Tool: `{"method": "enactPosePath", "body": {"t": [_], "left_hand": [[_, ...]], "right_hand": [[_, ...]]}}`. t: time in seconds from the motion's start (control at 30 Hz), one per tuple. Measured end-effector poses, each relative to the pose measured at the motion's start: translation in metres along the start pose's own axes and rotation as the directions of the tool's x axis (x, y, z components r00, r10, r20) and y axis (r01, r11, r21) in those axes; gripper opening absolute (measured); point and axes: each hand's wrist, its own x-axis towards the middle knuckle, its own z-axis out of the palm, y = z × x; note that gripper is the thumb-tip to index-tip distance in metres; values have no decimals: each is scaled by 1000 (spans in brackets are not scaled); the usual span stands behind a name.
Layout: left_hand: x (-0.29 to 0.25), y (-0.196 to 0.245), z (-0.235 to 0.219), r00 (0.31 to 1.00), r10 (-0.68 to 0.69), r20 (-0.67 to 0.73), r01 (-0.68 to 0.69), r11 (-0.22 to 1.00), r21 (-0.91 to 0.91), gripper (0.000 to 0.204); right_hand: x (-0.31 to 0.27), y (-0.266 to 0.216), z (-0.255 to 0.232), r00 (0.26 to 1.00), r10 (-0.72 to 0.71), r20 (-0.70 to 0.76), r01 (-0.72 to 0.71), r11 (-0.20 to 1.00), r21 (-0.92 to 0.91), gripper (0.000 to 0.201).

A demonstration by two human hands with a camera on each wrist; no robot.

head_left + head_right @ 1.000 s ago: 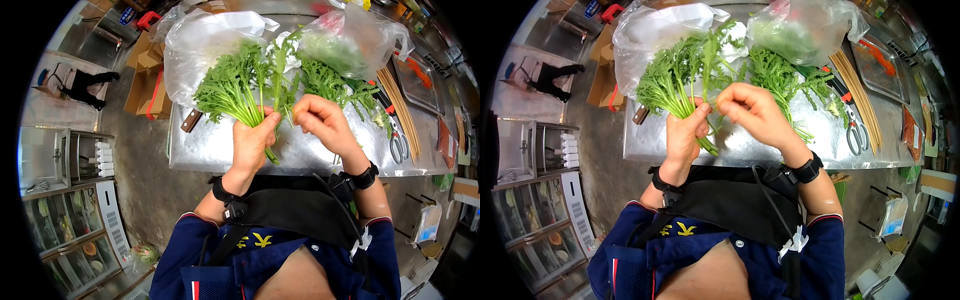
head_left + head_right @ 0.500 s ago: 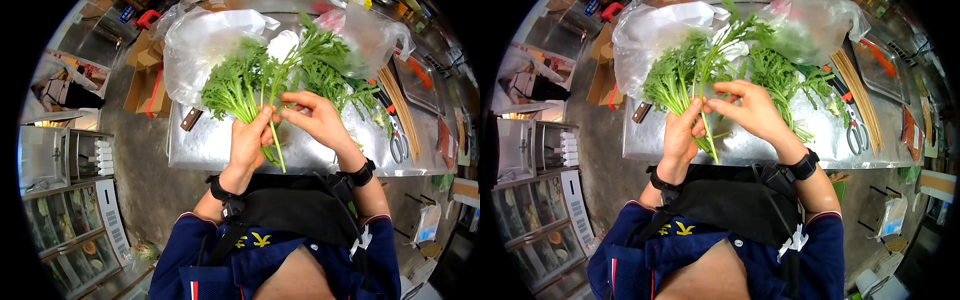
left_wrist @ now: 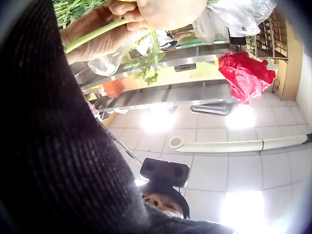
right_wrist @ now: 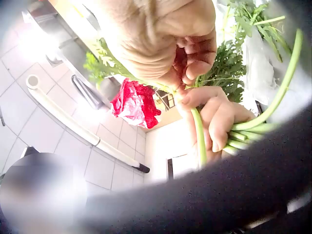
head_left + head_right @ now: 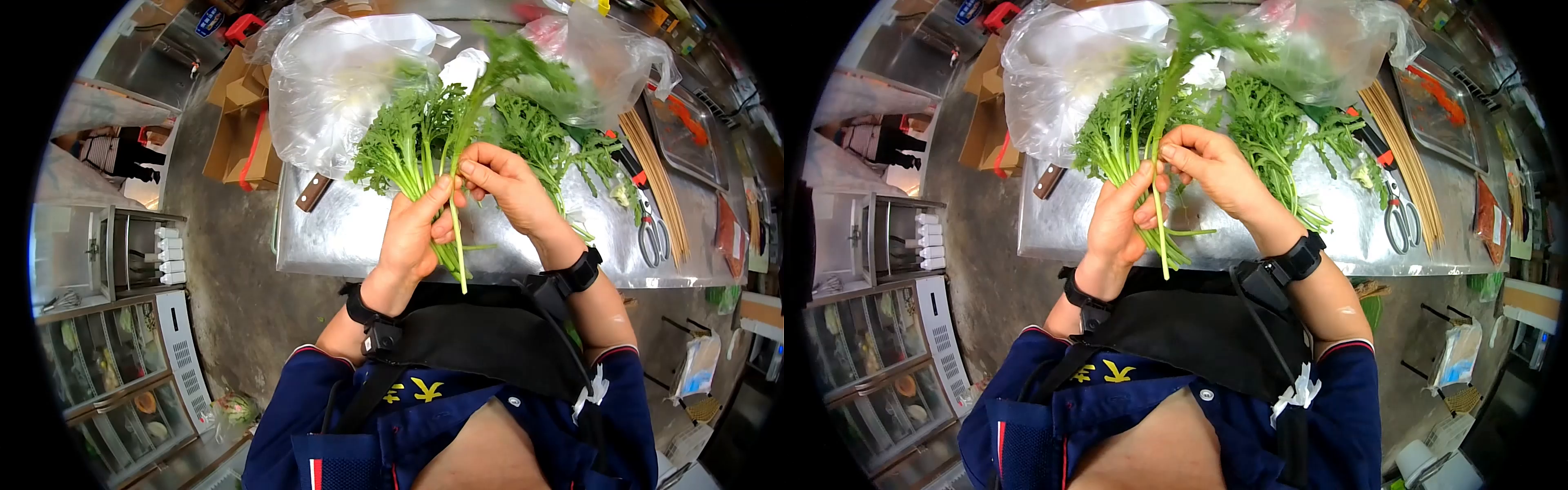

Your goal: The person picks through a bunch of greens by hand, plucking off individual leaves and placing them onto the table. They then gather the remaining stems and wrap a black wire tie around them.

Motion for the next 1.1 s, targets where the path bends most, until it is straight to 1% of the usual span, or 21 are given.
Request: {"method": "enactPosePath", "body": {"t": [0.07,0.1,0.17,0.23,0.3,0.33,0.37,0.4,0.43,0.47,0.5,0.53,0.57,0.6,0.63,0.73,0.9,0.93,1.0,1.03,1.1], "left_hand": [[-1,1,1,999,5,-37,-5,1000,-6,19],[-1,2,1,997,12,-76,-13,1000,-12,19],[1,4,-1,995,18,-97,-18,1000,-7,18],[2,5,-3,995,53,-87,-54,998,-10,18],[2,6,-3,993,69,-94,-69,998,0,18],[1,7,-2,992,76,-105,-75,997,13,17],[0,7,-1,990,82,-115,-80,996,29,17],[1,6,0,991,81,-108,-79,996,29,17],[2,5,0,991,87,-105,-83,995,50,16],[1,3,-1,990,91,-107,-84,994,73,14],[0,1,-2,990,87,-108,-79,994,77,14],[1,-1,-3,991,100,-86,-94,993,69,14],[1,-2,-2,992,115,-62,-111,992,61,13],[1,-3,0,991,112,-68,-107,992,65,13],[1,-2,0,991,113,-66,-109,992,66,13],[-1,-3,0,993,103,-56,-99,993,64,13],[-2,-3,2,994,91,-58,-89,995,40,13],[-2,-3,2,994,91,-56,-89,995,40,13],[-1,-3,1,993,96,-68,-92,994,62,12],[-1,-4,1,993,95,-69,-91,994,62,12],[0,-4,1,992,112,-60,-106,990,89,11]], "right_hand": [[-2,-1,3,998,52,-30,-46,984,174,19],[-3,-2,0,998,53,-28,-47,984,173,19],[-8,-8,-10,988,-36,150,-23,926,376,18],[-11,-11,-19,989,-49,138,-10,917,398,17],[-9,-15,-31,999,30,-30,-29,999,17,20],[-5,-7,-34,988,23,-155,-87,902,-422,25],[-8,-4,-32,988,19,-156,-84,902,-423,25],[-12,-6,-22,982,-109,-151,-16,760,-649,24],[-13,-8,-15,968,-225,-113,33,557,-830,22],[-12,-9,-11,972,-217,-87,94,702,-706,19],[-10,-9,-4,972,-216,-91,91,706,-703,19],[-7,-10,2,990,-110,-85,70,920,-386,20],[-5,-11,6,999,-16,-39,16,1000,-18,20],[-4,-11,5,999,26,-29,-25,999,41,16],[-4,-14,5,999,24,-29,-23,999,40,16],[-6,-16,5,993,113,-45,-108,989,100,15],[-4,-10,-2,980,201,-2,-198,967,158,14],[-5,-12,-1,980,200,-3,-197,968,158,14],[-8,-18,5,994,93,-50,-89,993,71,14],[-8,-17,6,994,93,-50,-90,993,72,14],[-7,-14,7,992,57,-111,-66,995,-73,14]]}}
